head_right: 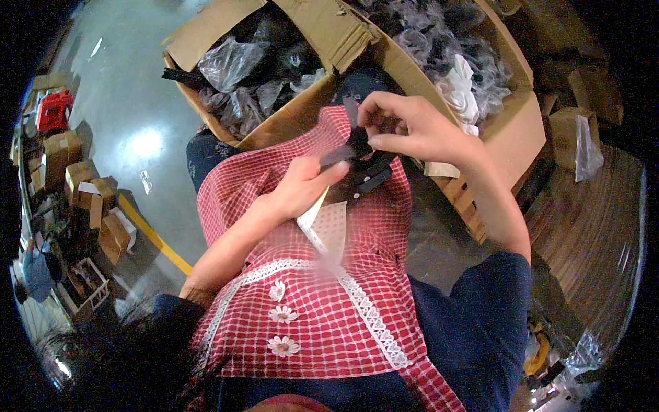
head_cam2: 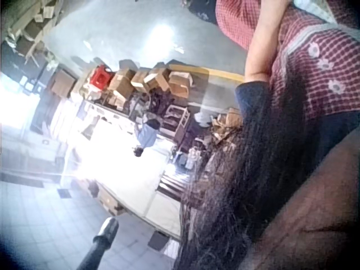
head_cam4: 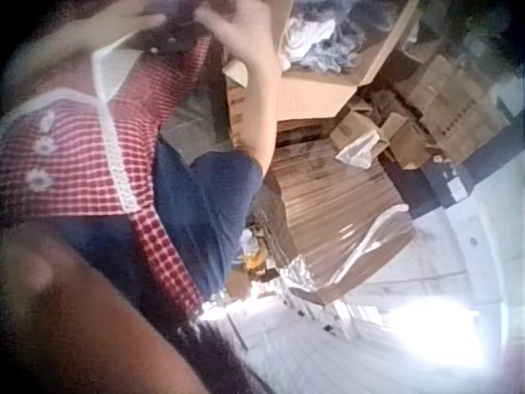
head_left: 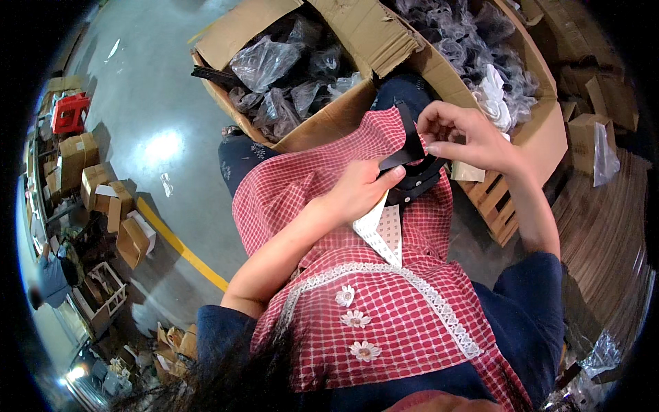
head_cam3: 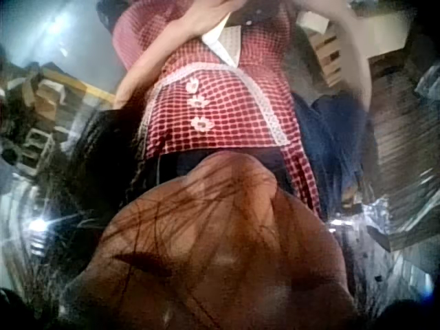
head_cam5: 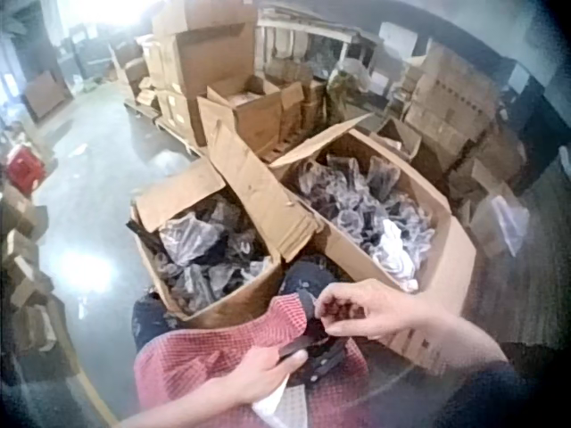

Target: The person takes black plastic components from a box, wipes them with a cloth, and places them into individual plastic bags.

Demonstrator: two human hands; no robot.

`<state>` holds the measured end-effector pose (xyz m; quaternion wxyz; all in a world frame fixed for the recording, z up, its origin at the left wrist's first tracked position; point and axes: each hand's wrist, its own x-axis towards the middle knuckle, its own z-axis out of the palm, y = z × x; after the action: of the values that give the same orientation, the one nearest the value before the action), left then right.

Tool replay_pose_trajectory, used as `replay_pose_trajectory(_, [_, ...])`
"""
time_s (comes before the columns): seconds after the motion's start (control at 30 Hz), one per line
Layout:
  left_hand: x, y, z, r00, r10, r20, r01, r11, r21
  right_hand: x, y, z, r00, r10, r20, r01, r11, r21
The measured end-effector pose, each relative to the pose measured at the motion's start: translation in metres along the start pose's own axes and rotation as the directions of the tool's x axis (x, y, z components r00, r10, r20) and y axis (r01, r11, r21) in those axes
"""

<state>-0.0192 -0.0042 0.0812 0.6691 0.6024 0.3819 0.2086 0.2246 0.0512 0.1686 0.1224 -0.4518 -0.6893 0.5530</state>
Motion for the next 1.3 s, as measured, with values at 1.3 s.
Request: replay_pose_trajectory(1.3, [-0.007,0.01,0.013,0.989,0.086,-0.12,-0.06,0.977,0.204,-0.037,0.012,0.054,0.915,-0.317,-0.252,0.008,0.635,-0.772])
